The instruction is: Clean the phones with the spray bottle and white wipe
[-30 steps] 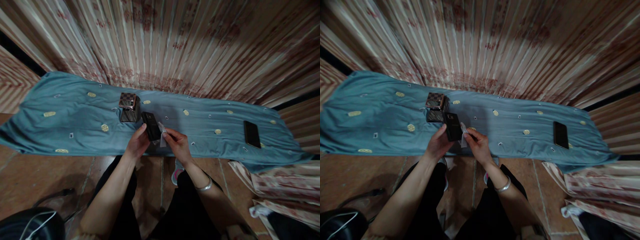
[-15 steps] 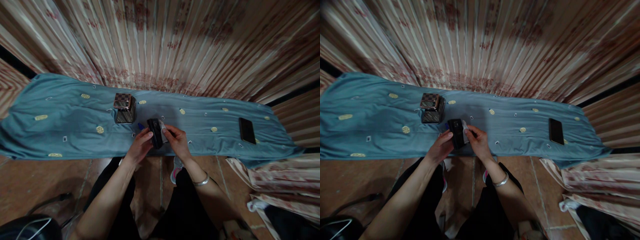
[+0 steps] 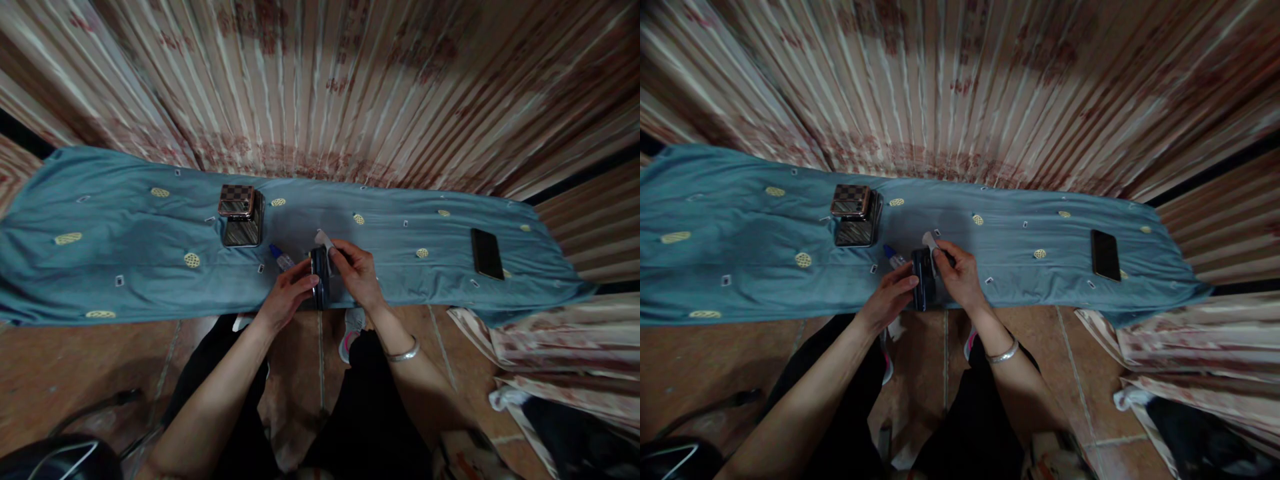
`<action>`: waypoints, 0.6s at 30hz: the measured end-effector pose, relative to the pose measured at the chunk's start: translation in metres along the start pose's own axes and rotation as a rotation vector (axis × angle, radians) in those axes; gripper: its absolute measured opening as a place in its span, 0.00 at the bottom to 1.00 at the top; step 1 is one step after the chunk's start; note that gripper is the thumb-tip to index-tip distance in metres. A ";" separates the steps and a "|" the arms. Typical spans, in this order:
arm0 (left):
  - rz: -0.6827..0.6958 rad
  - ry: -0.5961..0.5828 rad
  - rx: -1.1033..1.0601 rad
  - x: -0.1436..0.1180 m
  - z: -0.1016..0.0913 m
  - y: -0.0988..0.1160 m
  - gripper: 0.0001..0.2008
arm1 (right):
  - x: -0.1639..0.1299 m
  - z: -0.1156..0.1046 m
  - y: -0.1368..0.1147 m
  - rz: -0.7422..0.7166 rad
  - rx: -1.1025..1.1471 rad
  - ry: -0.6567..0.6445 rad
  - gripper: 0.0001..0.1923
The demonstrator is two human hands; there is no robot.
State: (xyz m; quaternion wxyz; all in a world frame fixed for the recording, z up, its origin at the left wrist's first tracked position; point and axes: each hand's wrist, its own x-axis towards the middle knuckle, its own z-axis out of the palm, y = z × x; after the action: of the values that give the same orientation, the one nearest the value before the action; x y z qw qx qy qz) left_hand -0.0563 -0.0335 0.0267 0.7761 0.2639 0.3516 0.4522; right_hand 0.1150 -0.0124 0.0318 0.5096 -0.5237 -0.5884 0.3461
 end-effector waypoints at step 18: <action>0.008 0.040 -0.014 0.005 0.001 -0.003 0.24 | -0.016 -0.001 -0.012 -0.485 -0.408 -0.037 0.18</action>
State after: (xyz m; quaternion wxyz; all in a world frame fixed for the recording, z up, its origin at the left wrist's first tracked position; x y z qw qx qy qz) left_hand -0.0525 -0.0307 0.0234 0.7690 0.2505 0.3629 0.4628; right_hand 0.1116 -0.0302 0.0395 0.4508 -0.4531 -0.7627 0.0987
